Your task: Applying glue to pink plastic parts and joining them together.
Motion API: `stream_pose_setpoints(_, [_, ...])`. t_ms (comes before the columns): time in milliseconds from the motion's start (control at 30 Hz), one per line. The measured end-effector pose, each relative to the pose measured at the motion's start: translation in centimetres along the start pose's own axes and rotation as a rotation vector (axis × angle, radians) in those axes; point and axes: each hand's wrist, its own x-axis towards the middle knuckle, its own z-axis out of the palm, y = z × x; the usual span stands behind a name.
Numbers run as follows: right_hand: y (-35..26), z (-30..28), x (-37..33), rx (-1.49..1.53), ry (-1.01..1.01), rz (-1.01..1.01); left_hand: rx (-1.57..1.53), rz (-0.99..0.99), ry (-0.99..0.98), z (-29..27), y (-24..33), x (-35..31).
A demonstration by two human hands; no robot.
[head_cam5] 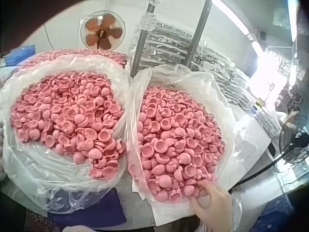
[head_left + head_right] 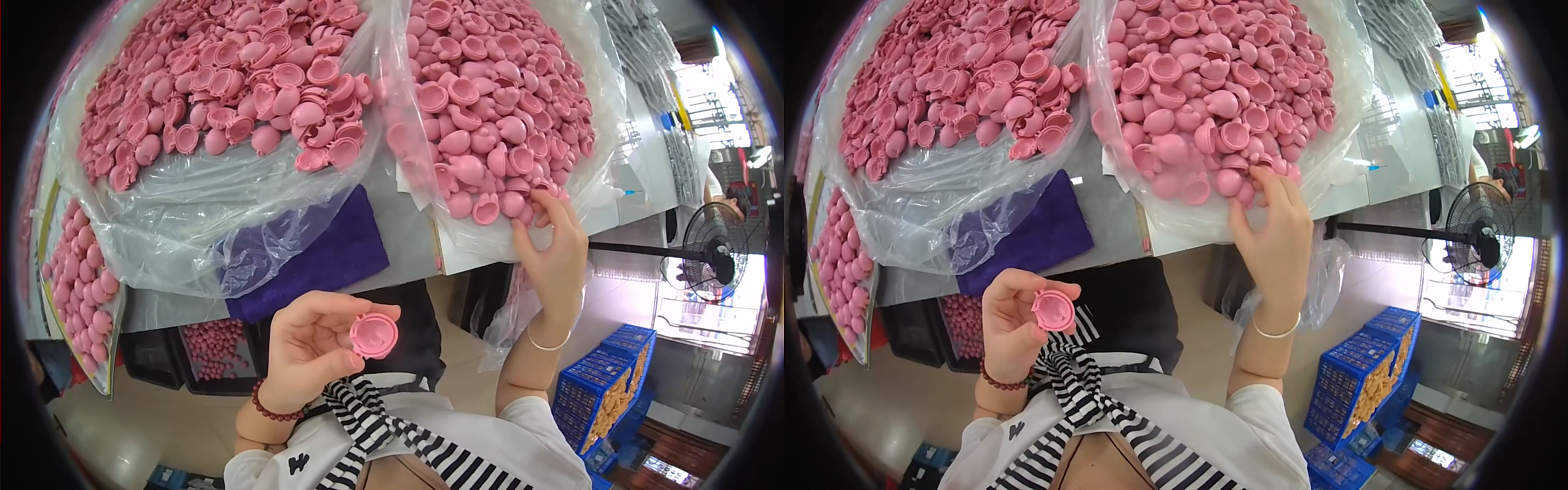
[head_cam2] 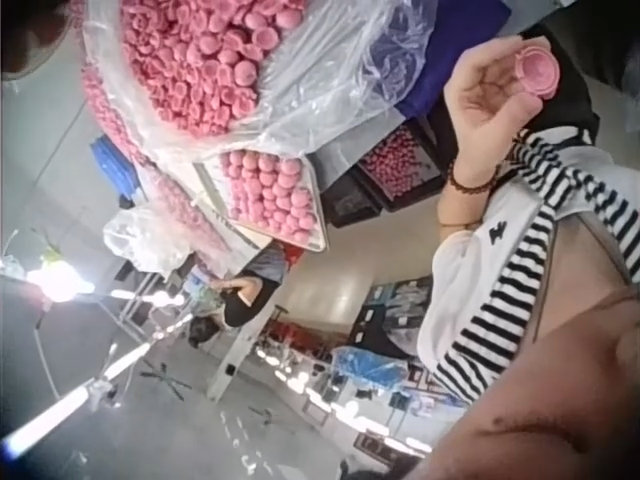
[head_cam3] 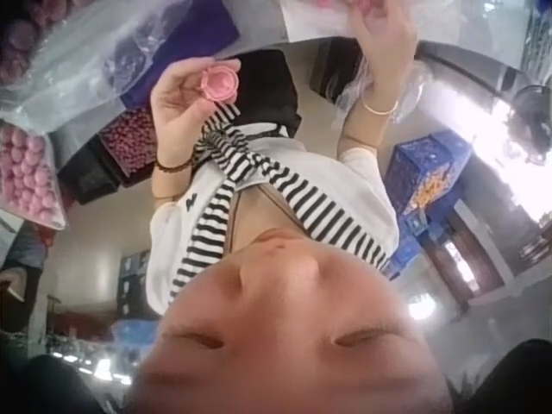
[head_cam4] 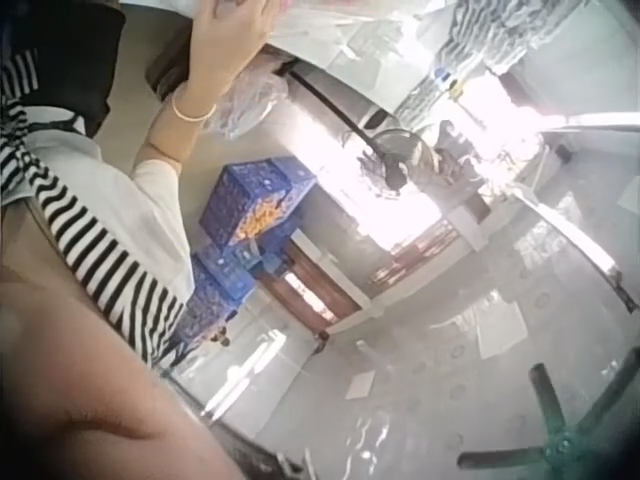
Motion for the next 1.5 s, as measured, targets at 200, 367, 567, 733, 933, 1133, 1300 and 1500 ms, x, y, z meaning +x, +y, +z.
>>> stream_pose_setpoints(200, [0.1,-0.6,0.0,0.008,-0.162,0.062,0.071,-0.019,0.124,0.2,0.3,-0.1])
stream_pose_setpoints(367, [0.9,-2.5,0.5,0.235,-0.317,-0.078,0.094,-0.041,0.212,0.1,0.6,-0.2])
stream_pose_setpoints(567, [0.3,-2.0,1.0,0.055,-0.384,-0.164,0.034,0.024,0.064,-0.8,0.1,-0.3])
stream_pose_setpoints(733, [0.1,-1.2,0.3,0.059,-0.280,-0.222,0.122,0.058,0.068,-0.1,-0.1,-0.1])
stream_pose_setpoints(933, [-3.0,-2.3,-1.2,0.483,-0.030,-0.173,0.240,0.078,0.101,0.2,-0.7,-0.1])
stream_pose_setpoints(1133, [-7.8,1.2,-2.9,0.768,-0.285,-0.467,0.411,0.156,0.059,0.8,-1.4,0.0])
stream_pose_setpoints(1300, [-7.1,1.8,-3.2,0.756,-0.275,-0.492,0.559,0.193,0.105,0.7,-1.5,0.1])
stream_pose_setpoints(1500, [-6.8,2.6,-3.6,0.772,-0.192,-0.524,0.675,0.215,0.125,1.0,-1.3,0.2])
